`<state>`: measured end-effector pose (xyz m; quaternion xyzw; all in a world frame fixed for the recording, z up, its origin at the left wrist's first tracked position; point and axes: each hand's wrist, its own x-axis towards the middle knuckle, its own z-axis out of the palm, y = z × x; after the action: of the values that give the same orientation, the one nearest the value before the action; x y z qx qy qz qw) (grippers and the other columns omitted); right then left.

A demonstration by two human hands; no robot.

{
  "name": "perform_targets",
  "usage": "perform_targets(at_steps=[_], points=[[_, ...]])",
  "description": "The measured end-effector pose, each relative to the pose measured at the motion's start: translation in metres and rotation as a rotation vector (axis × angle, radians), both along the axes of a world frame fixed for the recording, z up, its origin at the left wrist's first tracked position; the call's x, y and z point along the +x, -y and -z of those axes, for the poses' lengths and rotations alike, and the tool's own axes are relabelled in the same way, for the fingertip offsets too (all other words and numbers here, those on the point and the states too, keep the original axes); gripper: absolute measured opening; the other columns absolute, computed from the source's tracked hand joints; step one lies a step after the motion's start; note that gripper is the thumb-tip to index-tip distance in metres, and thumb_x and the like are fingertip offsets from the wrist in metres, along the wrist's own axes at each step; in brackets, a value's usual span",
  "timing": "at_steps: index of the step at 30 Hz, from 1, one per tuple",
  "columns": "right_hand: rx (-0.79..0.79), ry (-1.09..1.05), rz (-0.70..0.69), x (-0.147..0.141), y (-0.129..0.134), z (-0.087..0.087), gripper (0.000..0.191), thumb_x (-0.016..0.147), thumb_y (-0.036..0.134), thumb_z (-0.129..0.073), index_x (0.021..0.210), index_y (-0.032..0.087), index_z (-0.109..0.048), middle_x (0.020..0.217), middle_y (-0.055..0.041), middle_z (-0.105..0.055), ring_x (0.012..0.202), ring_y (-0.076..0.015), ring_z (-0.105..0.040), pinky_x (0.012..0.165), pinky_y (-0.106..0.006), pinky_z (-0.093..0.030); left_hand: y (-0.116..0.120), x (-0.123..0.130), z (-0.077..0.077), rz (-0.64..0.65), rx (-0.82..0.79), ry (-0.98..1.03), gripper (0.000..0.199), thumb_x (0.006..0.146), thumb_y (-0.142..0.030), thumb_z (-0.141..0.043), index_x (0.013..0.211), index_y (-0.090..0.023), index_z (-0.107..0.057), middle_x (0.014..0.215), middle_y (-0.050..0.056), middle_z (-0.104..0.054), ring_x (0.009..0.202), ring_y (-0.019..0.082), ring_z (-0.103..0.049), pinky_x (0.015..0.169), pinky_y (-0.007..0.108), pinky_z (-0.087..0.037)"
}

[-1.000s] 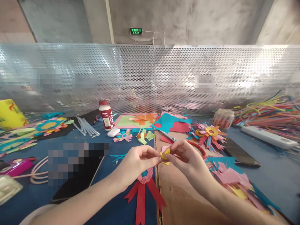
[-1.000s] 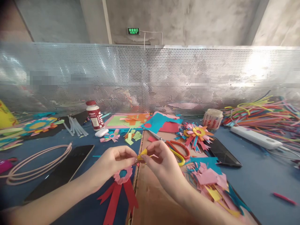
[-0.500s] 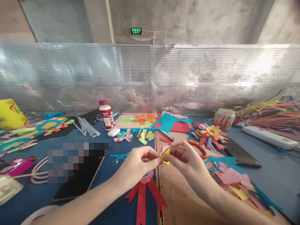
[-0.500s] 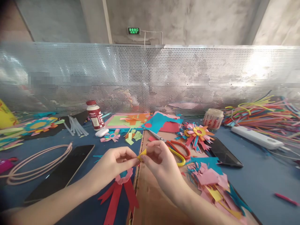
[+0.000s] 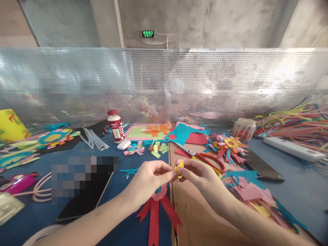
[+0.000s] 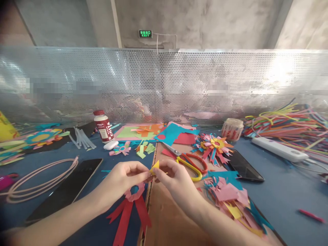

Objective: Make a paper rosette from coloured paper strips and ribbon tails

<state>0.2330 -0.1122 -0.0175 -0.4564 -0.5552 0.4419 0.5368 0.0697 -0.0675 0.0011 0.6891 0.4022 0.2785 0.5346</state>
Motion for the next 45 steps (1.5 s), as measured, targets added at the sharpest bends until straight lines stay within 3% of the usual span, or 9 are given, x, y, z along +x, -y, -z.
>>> perform_targets(at_steps=[14,19,25,28,33,38,42,45], points=[[-0.009,0.013,0.012,0.001,0.0,-0.002,0.021,0.08,0.031,-0.058,0.07,0.014,-0.064,0.072,-0.0002,-0.06,0.069,-0.0119,-0.053,0.067,-0.023,-0.043,-0.002,-0.001,0.004,0.071,-0.025,-0.021,0.023,0.076,-0.038,-0.061,0.084,-0.016,-0.064,0.075,0.002,-0.065,0.049,0.009,-0.051,0.038,0.016,-0.035],[-0.024,0.002,0.065,0.002,0.001,-0.004,0.02,0.08,0.03,-0.059,0.067,0.015,-0.063,0.068,0.0016,-0.059,0.066,-0.0106,-0.052,0.064,-0.021,-0.041,-0.002,-0.001,0.009,0.13,-0.008,-0.013,0.021,0.075,-0.037,-0.063,0.083,-0.017,-0.06,0.061,-0.004,-0.058,0.042,0.007,-0.045,0.04,0.018,-0.033],[-0.007,0.002,0.038,0.002,0.002,-0.005,0.021,0.082,0.031,-0.058,0.068,0.015,-0.063,0.068,0.0016,-0.058,0.068,-0.0106,-0.053,0.066,-0.021,-0.041,-0.001,-0.002,0.008,0.068,0.284,-0.033,0.012,0.08,-0.031,-0.058,0.078,-0.019,-0.061,0.076,-0.002,-0.065,0.071,0.013,-0.059,0.066,0.023,-0.043],[-0.01,0.008,0.034,0.002,0.002,-0.005,0.022,0.083,0.032,-0.057,0.069,0.015,-0.063,0.069,0.001,-0.059,0.07,-0.0111,-0.054,0.068,-0.022,-0.042,0.001,-0.002,0.005,0.035,0.384,-0.046,0.01,0.082,-0.027,-0.056,0.079,-0.02,-0.062,0.076,-0.003,-0.066,0.074,0.013,-0.059,0.07,0.023,-0.043],[-0.006,0.006,0.044,0.002,0.003,-0.004,0.021,0.082,0.032,-0.058,0.071,0.016,-0.064,0.07,0.0005,-0.059,0.071,-0.0121,-0.055,0.069,-0.023,-0.042,0.001,-0.004,0.004,0.083,0.314,0.014,0.013,0.083,-0.027,-0.054,0.076,-0.019,-0.062,0.077,-0.002,-0.065,0.076,0.015,-0.06,0.072,0.024,-0.045],[-0.007,0.003,0.05,0.004,0.003,0.0,0.022,0.082,0.035,-0.058,0.073,0.016,-0.064,0.073,-0.0009,-0.06,0.073,-0.0141,-0.055,0.071,-0.025,-0.042,0.002,-0.005,0.004,0.058,0.239,-0.015,0.019,0.083,-0.034,-0.053,0.075,-0.02,-0.062,0.073,-0.002,-0.064,0.07,0.015,-0.059,0.06,0.023,-0.044],[-0.004,0.004,0.059,0.005,0.003,0.001,0.024,0.082,0.037,-0.057,0.072,0.016,-0.063,0.073,-0.0018,-0.06,0.074,-0.0154,-0.055,0.072,-0.027,-0.042,0.002,-0.004,0.004,0.053,0.25,-0.005,0.013,0.079,-0.032,-0.06,0.083,-0.02,-0.063,0.083,0.0,-0.068,0.079,0.017,-0.061,0.073,0.026,-0.045],[0.0,-0.01,0.063,0.004,0.002,0.0,0.024,0.081,0.037,-0.058,0.071,0.016,-0.062,0.072,-0.0014,-0.06,0.073,-0.0148,-0.055,0.071,-0.026,-0.042,0.001,-0.004,0.004,0.056,0.241,0.003,0.014,0.08,-0.033,-0.059,0.083,-0.019,-0.063,0.083,0.0,-0.068,0.08,0.017,-0.062,0.073,0.027,-0.045]])
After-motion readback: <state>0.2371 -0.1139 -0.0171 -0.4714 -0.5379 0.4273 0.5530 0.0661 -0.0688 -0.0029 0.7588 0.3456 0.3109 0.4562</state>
